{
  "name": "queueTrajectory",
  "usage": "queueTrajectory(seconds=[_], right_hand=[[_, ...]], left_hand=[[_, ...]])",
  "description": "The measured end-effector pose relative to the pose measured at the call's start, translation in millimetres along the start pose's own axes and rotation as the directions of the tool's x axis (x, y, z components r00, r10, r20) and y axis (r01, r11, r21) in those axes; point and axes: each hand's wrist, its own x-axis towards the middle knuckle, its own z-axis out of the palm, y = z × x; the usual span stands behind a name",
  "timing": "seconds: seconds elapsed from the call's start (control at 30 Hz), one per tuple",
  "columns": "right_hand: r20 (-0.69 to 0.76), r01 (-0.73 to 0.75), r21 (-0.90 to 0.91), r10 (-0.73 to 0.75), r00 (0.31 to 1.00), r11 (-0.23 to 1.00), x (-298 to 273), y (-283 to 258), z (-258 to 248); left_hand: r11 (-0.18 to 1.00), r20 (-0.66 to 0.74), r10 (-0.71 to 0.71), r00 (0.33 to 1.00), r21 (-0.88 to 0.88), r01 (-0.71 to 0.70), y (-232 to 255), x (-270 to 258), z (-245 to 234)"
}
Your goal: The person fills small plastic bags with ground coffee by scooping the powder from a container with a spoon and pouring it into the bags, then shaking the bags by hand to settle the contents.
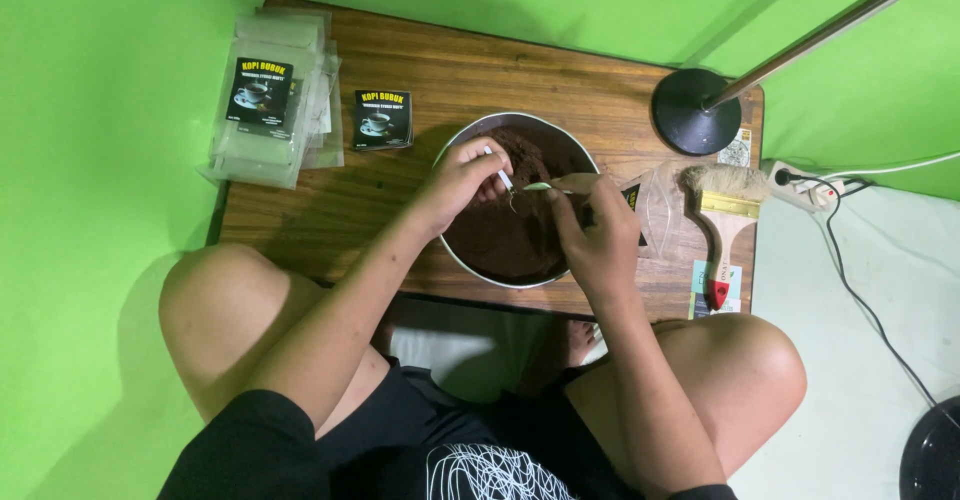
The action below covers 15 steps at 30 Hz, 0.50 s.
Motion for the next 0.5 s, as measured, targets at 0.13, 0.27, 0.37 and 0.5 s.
queueTrajectory(seconds=[0.13, 0.27, 0.37, 0.5], right_hand=[[-0.025, 0.008, -0.090, -0.010, 1.000, 0.996, -5, 0, 3], [0.168, 0.030, -0.455, 0.052, 0.984, 0.890, -25, 18, 22], [0.287, 0.112, -0.529, 0.053, 0.957, 0.841, -30, 24, 27], [0.330, 0.067, -0.457, 0.099, 0.939, 0.887, -19, 0, 14]], left_hand=[[1.000, -0.002, 0.017, 1.000, 0.015, -0.017, 1, 7, -8], [0.997, -0.060, 0.073, 0.995, 0.038, -0.071, 13, 8, -17], [0.995, -0.081, 0.087, 0.993, 0.051, -0.083, 13, 9, -21], [0.992, -0.086, 0.111, 0.990, 0.067, -0.106, 10, 11, -24]])
